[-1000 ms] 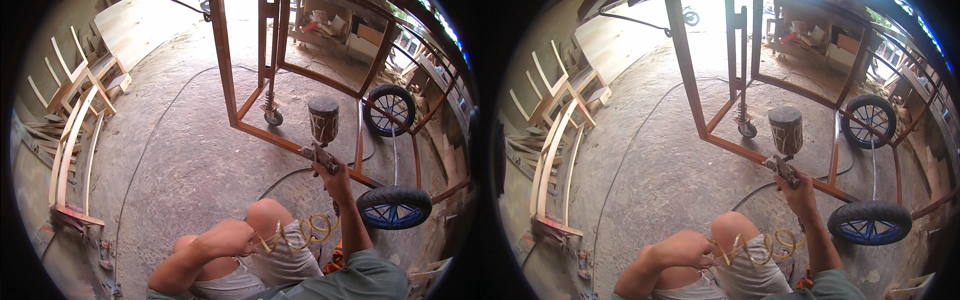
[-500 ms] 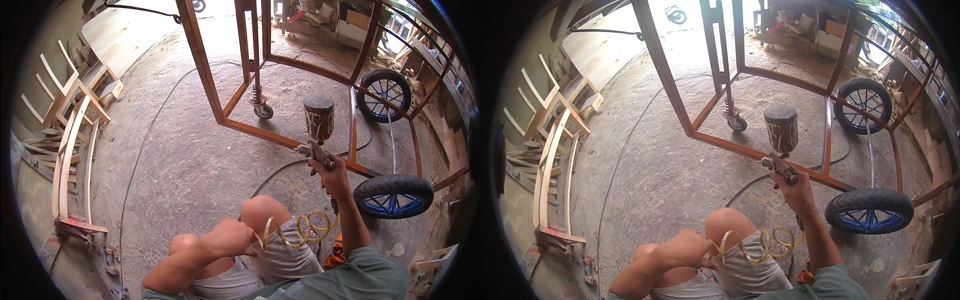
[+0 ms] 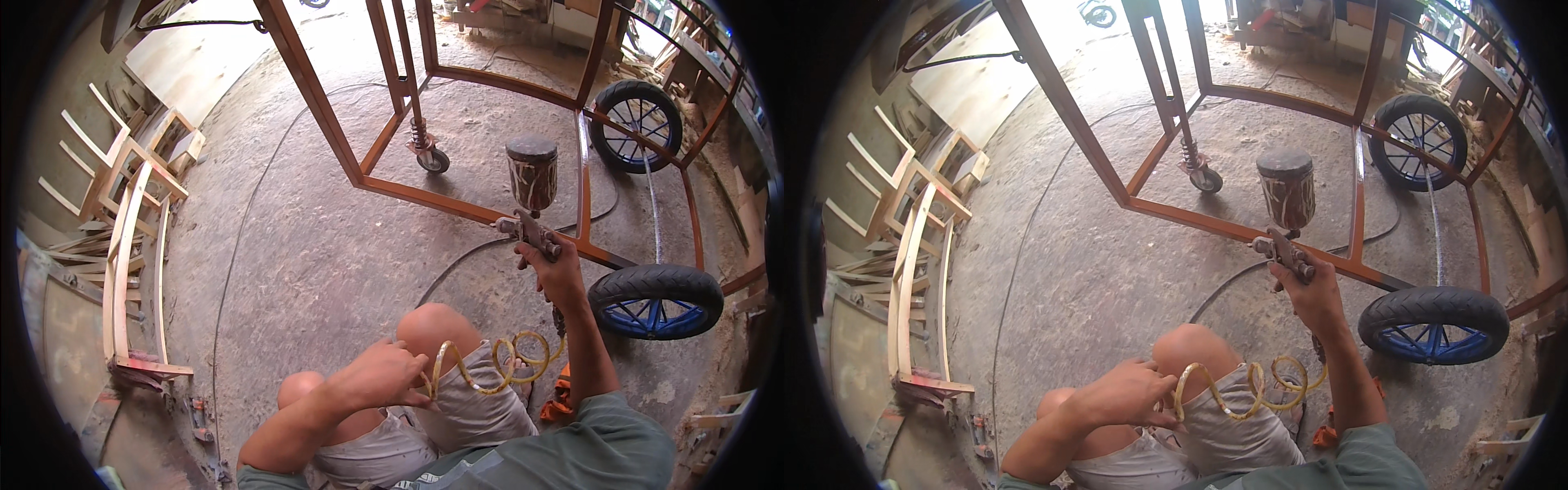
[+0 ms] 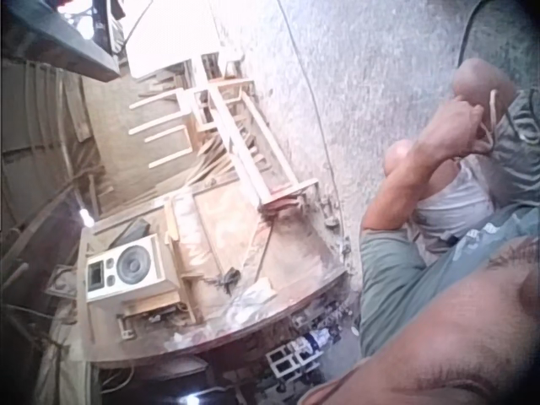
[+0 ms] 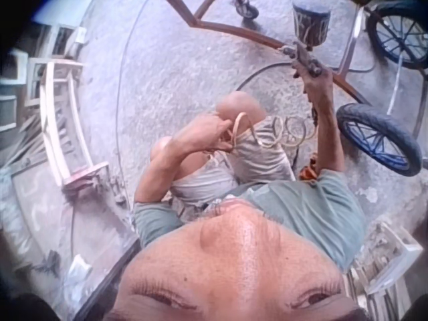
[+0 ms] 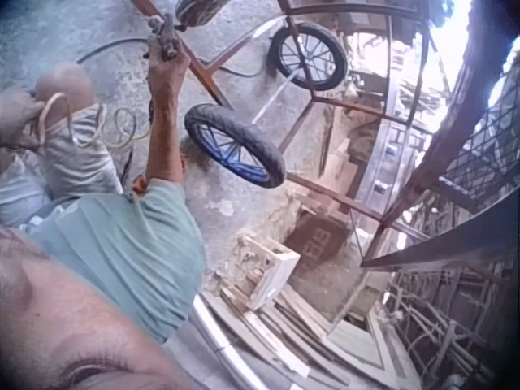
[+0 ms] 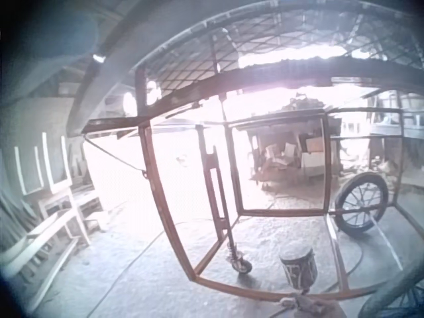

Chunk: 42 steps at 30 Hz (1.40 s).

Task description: The person uses a spray gun to apply paint to a metal or wood furniture frame, then sits on the floor to open and mix paint in several containers using a wooden stick.

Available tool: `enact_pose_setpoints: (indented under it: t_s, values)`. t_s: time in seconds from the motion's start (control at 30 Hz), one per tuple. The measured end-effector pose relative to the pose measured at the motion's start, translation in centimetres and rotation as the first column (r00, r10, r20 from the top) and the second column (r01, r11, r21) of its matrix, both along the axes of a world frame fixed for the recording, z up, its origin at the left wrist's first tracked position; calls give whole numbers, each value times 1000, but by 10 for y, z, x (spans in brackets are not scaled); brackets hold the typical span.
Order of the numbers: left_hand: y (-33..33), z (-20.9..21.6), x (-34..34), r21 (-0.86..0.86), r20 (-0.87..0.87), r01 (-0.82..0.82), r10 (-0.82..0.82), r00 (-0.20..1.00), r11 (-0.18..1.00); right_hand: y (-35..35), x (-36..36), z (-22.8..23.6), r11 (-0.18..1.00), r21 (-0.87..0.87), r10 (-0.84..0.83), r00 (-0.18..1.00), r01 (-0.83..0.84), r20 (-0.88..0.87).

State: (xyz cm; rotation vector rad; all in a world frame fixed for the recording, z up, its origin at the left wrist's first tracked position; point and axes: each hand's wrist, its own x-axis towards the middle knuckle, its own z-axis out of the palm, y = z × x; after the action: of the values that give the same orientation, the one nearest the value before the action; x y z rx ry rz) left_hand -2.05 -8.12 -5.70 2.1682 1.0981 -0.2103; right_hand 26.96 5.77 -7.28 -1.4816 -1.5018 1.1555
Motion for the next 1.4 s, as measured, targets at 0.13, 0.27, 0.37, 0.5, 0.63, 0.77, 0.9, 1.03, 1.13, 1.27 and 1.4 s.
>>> enact_pose_setpoints:
  t_s: [0.13, 0.27, 0.37, 0.5, 0.63, 0.77, 0.9, 1.03, 1.13, 1.27, 1.4]
  values:
    - [4, 8, 14, -10, -88, 42, -42, 995, 999, 0, 6, -9, 998, 61, -4, 999, 7, -39]
    - [4, 2, 15, 25, -5, 44, -44, 999, 999, 6, 9, -20, 993, 119, 15, 997, -6, -70]
    - [4, -2, 16, 37, 24, 32, -33, 999, 999, 11, 8, -13, 995, 98, 4, 999, 2, -52]
    - [4, 0, 16, 2, -24, 44, -44, 999, 999, 14, 2, -9, 998, 67, -1, 998, 5, -59]
    - [0, -6, 12, 108, 100, 47, -57, 993, 993, 3, -4, -11, 998, 56, 6, 998, -2, -69]
    - [1, -8, 12, 108, 45, 73, -78, 996, 991, -2, -9, -11, 999, 29, 40, 997, -38, -68]
    - [0, -1, 9, 76, 38, 66, -69, 997, 995, -5, -16, -7, 998, -14, 58, 996, -59, -65]
    - [-4, -6, 9, 81, -26, 97, -95, 995, 992, -6, -20, -17, 999, 9, 51, 995, -50, -83]
    - [-9, -9, 13, 78, -49, 92, -89, 995, 993, -6, -28, -18, 998, -1, 60, 992, -61, -109]
    - [-16, 1, 17, 77, -41, 113, -110, 993, 991, 4, -37, -7, 1000, -12, 28, 997, -29, -69]
    - [-19, 5, 14, 50, 127, 103, -109, 986, 993, 37, -41, 19, 993, 121, 33, 990, -17, -134]
